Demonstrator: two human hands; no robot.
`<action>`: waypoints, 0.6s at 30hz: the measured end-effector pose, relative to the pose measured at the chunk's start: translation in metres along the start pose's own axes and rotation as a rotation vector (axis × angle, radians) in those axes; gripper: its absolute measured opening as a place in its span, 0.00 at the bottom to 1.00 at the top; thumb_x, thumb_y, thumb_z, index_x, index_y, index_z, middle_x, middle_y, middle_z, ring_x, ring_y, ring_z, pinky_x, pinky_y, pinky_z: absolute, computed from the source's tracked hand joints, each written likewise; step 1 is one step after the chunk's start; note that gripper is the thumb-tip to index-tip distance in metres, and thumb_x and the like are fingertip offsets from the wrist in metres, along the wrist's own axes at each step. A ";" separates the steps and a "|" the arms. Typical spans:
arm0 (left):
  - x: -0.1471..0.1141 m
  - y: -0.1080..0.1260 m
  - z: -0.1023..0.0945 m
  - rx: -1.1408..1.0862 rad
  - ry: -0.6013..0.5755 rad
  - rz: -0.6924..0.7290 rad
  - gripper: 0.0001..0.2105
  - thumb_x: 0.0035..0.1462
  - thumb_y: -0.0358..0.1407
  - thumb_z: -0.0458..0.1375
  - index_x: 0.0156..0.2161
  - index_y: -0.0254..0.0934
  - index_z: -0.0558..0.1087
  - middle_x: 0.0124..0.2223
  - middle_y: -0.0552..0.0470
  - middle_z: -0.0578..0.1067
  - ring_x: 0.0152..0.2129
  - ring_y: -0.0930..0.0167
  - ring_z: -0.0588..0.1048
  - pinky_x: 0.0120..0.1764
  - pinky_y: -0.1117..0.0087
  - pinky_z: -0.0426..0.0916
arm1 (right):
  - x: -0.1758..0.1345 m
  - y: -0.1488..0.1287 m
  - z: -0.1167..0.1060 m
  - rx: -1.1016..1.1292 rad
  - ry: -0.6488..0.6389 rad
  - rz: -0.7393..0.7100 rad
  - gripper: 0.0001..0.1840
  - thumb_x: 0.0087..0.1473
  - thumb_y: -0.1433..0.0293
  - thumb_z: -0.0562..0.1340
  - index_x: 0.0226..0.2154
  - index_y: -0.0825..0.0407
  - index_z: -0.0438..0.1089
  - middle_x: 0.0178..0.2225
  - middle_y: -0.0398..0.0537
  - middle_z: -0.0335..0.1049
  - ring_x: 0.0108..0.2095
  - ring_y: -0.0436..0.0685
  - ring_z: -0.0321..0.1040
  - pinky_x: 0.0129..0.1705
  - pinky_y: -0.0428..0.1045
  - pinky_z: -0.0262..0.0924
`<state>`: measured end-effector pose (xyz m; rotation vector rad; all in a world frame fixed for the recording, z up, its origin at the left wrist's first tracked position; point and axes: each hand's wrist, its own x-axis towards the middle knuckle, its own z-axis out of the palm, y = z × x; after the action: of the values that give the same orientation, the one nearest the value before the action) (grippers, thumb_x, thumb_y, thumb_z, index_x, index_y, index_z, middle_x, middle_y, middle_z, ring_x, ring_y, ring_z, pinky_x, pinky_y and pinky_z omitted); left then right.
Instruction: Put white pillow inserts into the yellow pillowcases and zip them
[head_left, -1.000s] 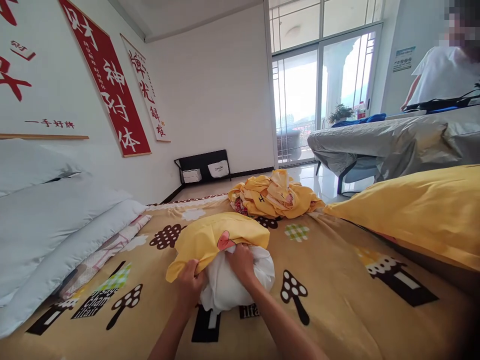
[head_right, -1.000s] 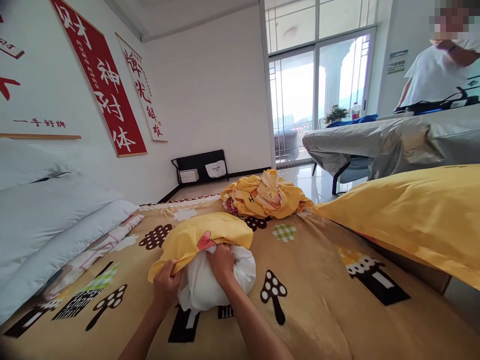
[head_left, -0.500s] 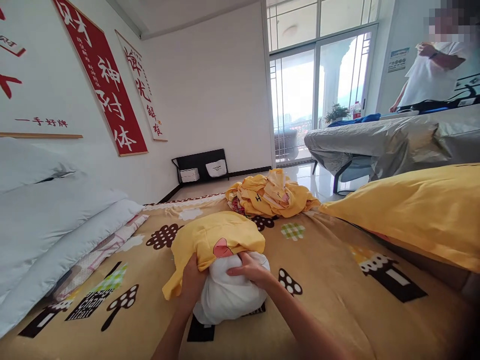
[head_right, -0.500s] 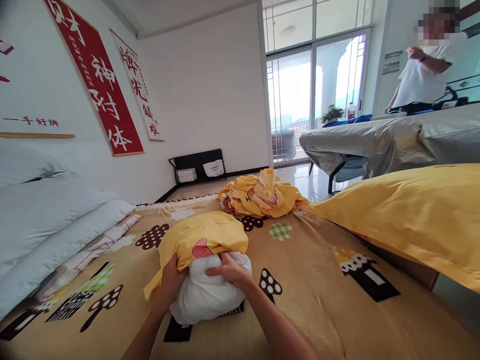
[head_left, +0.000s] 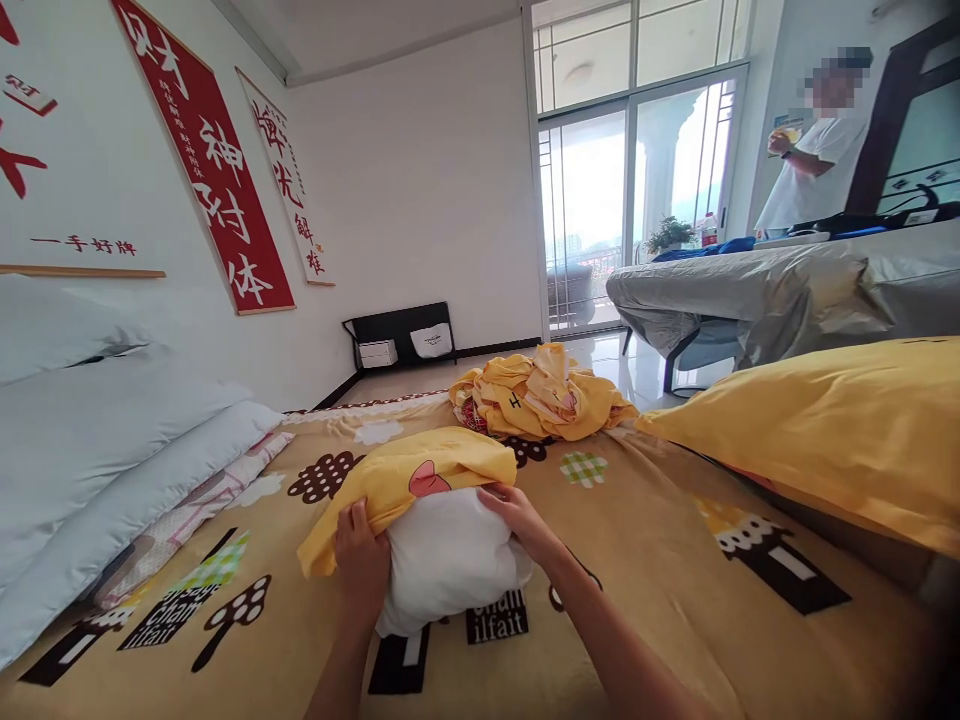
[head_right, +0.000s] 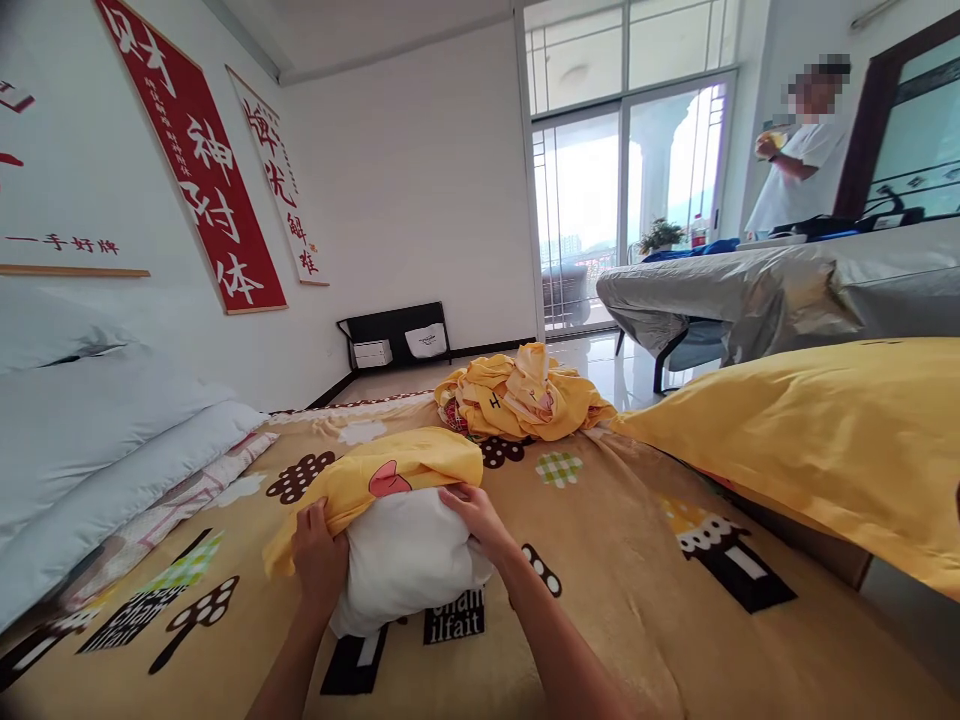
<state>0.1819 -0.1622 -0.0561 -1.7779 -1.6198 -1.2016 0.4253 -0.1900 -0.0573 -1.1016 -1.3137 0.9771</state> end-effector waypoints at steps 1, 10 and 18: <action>0.000 0.003 0.001 -0.036 -0.029 -0.017 0.15 0.55 0.27 0.50 0.48 0.34 0.65 0.44 0.43 0.70 0.40 0.60 0.72 0.41 0.60 0.67 | -0.002 0.001 0.000 0.039 -0.007 0.015 0.23 0.50 0.55 0.59 0.40 0.56 0.71 0.41 0.53 0.76 0.40 0.61 0.72 0.40 0.53 0.66; -0.048 0.001 0.002 -0.343 -0.195 -0.050 0.28 0.59 0.39 0.51 0.63 0.37 0.53 0.61 0.37 0.64 0.58 0.54 0.64 0.54 0.46 0.61 | -0.023 -0.017 0.032 0.367 0.009 -0.006 0.15 0.42 0.64 0.65 0.37 0.48 0.70 0.40 0.50 0.76 0.42 0.62 0.72 0.42 0.52 0.68; -0.079 -0.026 0.016 -0.202 -0.187 -0.330 0.15 0.53 0.45 0.53 0.39 0.35 0.67 0.39 0.39 0.74 0.41 0.50 0.72 0.41 0.46 0.68 | -0.021 0.008 0.052 0.010 0.049 -0.005 0.10 0.41 0.64 0.64 0.29 0.51 0.69 0.31 0.48 0.75 0.36 0.61 0.72 0.39 0.51 0.68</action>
<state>0.1675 -0.1887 -0.1352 -1.8402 -2.0249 -1.4232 0.3732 -0.2058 -0.0726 -1.1077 -1.2696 0.9463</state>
